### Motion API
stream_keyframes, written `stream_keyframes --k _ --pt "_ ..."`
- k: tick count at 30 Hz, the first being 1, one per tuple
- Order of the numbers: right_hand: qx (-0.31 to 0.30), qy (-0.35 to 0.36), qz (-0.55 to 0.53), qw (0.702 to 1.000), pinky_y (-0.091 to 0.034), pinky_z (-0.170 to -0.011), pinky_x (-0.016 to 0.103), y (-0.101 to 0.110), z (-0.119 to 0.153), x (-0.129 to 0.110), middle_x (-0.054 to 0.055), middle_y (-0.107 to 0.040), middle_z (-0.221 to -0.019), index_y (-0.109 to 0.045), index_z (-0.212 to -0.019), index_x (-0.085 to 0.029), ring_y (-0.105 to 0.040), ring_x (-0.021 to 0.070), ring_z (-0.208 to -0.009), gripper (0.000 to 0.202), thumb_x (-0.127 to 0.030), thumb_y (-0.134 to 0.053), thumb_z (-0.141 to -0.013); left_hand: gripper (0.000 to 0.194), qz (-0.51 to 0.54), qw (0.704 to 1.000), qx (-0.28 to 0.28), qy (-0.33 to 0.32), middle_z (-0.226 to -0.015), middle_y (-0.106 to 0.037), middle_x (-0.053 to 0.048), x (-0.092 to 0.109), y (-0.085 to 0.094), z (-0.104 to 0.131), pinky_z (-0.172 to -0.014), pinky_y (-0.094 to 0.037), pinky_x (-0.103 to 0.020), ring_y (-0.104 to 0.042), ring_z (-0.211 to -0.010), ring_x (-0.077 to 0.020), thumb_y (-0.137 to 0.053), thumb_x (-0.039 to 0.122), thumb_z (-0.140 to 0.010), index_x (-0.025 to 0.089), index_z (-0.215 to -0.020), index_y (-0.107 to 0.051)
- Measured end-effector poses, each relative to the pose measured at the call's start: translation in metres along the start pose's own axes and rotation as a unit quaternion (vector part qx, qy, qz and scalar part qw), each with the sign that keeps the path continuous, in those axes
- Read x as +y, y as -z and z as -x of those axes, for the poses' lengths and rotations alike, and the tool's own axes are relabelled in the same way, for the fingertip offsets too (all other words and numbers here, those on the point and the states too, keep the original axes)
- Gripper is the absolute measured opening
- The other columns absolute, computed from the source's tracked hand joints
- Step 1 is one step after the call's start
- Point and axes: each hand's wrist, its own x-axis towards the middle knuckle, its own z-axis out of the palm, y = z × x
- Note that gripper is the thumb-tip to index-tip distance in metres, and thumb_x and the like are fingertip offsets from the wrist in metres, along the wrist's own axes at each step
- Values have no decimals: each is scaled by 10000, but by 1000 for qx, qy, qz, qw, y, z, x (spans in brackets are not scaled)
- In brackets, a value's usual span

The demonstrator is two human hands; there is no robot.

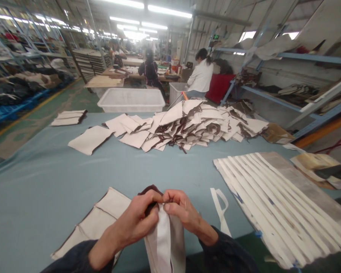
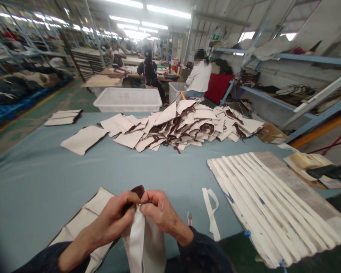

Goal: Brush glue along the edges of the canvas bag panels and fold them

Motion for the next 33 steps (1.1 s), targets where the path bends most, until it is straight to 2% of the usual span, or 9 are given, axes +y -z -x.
stream_keyframes --k 4,9,12,15,19,21,23,29,33 --pt "17 -27 -45 998 -221 -485 234 -3 3 6 -61 -377 -576 -518 -671 -192 -287 92 -526 224 -403 -572 -722 248 -38 997 -3 -73 -732 -583 22 -7 -2 7 -599 -393 -232 -518 -627 -120 -418 22 -870 218 -962 -542" --pt "5 -71 -16 997 -230 -483 222 -4 7 -3 -66 -410 -564 -527 -684 -194 -302 86 -511 157 -342 -579 -687 262 -52 988 6 -146 -731 -553 22 -12 -6 11 -597 -383 -246 -494 -619 -127 -413 20 -881 227 -1006 -512" --pt "2 -19 84 996 -281 -522 219 -4 14 -17 -51 -460 -599 -528 -672 -192 -371 97 -564 109 -294 -555 -700 275 -39 993 11 -110 -765 -612 12 -7 -8 17 -618 -416 -233 -543 -640 -121 -411 23 -881 222 -1028 -532" --pt "27 41 217 975 -342 -565 231 -2 24 -29 -31 -561 -635 -589 -689 -185 -472 115 -602 69 -217 -532 -711 230 -40 999 -1 -16 -779 -641 13 4 -5 20 -618 -425 -221 -571 -657 -118 -437 51 -873 210 -985 -560" --pt "24 138 330 933 -389 -613 247 1 36 -38 -21 -649 -669 -657 -736 -188 -559 126 -611 109 -153 -554 -742 136 -12 992 -96 82 -798 -638 23 24 13 14 -618 -411 -216 -561 -686 -120 -506 124 -879 201 -942 -599" --pt "11 172 357 918 -415 -642 253 4 40 -41 -8 -687 -706 -688 -780 -192 -595 135 -640 124 -142 -575 -773 114 -3 986 -140 93 -768 -609 28 32 21 9 -623 -397 -222 -534 -674 -119 -500 199 -939 198 -896 -606" --pt "-5 186 373 909 -441 -665 258 7 42 -43 11 -725 -764 -720 -841 -196 -630 146 -676 135 -149 -595 -823 230 -3 982 -167 89 -726 -574 29 35 26 6 -630 -382 -230 -513 -666 -123 -453 271 -1004 198 -835 -590" --pt "-47 168 406 897 -484 -723 269 18 49 -38 35 -783 -878 -766 -960 -217 -698 175 -796 131 -217 -636 -943 241 -74 982 -171 24 -699 -552 26 33 23 14 -621 -323 -256 -477 -646 -130 -467 256 -1020 206 -800 -551" --pt "-57 195 429 880 -471 -711 268 18 51 -35 36 -787 -895 -747 -990 -216 -688 170 -786 137 -216 -611 -975 231 -28 977 -192 85 -664 -511 49 36 27 15 -594 -317 -240 -458 -618 -118 -530 298 -994 208 -781 -544"
